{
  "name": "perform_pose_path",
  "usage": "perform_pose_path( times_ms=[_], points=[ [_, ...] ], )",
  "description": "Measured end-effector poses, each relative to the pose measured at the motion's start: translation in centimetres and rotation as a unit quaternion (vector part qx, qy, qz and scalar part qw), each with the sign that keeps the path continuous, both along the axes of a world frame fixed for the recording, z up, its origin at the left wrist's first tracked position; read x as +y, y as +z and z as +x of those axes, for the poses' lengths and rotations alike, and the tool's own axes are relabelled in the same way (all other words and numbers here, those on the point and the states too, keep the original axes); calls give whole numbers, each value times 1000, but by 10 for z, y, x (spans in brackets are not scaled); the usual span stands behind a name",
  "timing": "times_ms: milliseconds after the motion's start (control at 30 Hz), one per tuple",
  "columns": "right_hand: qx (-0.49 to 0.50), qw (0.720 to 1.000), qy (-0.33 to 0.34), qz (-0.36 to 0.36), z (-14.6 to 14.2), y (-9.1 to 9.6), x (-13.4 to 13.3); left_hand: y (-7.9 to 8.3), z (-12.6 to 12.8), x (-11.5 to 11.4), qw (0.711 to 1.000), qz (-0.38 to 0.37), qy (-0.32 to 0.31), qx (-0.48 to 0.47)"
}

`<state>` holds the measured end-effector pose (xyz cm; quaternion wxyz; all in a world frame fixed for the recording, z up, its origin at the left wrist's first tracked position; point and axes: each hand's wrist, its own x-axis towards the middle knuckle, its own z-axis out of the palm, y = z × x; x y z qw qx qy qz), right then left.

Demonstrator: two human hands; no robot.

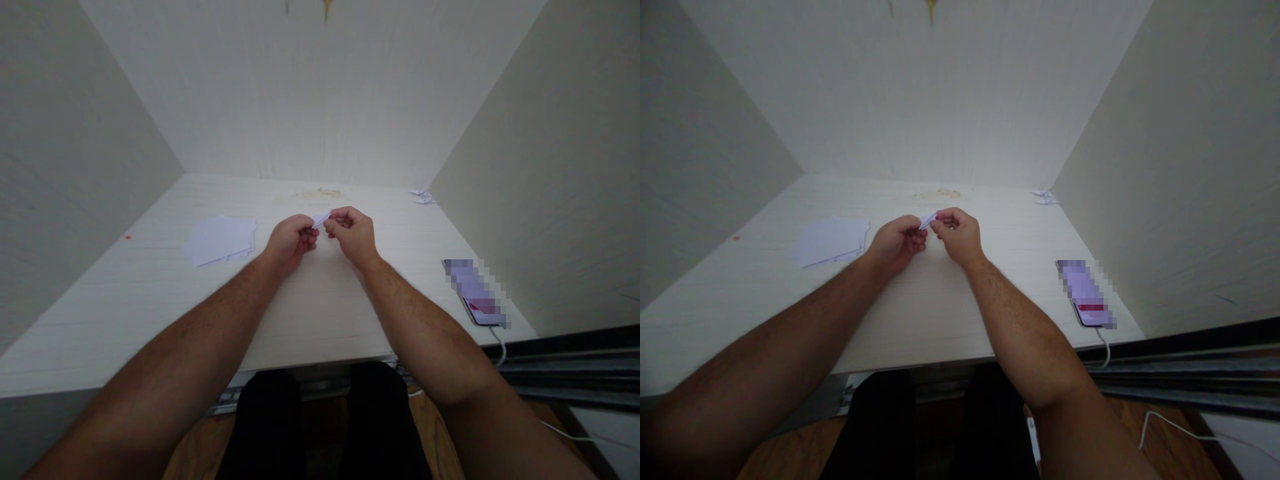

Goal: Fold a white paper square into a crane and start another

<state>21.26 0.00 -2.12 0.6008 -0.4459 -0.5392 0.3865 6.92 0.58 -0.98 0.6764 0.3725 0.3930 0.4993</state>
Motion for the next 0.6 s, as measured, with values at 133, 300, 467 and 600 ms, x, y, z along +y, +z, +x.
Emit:
perform_pose_path(
  times_ms=[133,300,467,600],
  points=[
    [10,1000,1,3,-2,3,-2,1,1,-1,1000,-1,-12,9],
    [-6,1000,-3,-18,-4,7,-4,2,0,-3,999,21,-19,16],
    [-25,1000,-8,-10,-4,8,-5,1,0,-4,999,44,-22,21],
    [-25,1000,-2,-1,-3,6,-5,1,1,-4,998,45,-34,25]
  ],
)
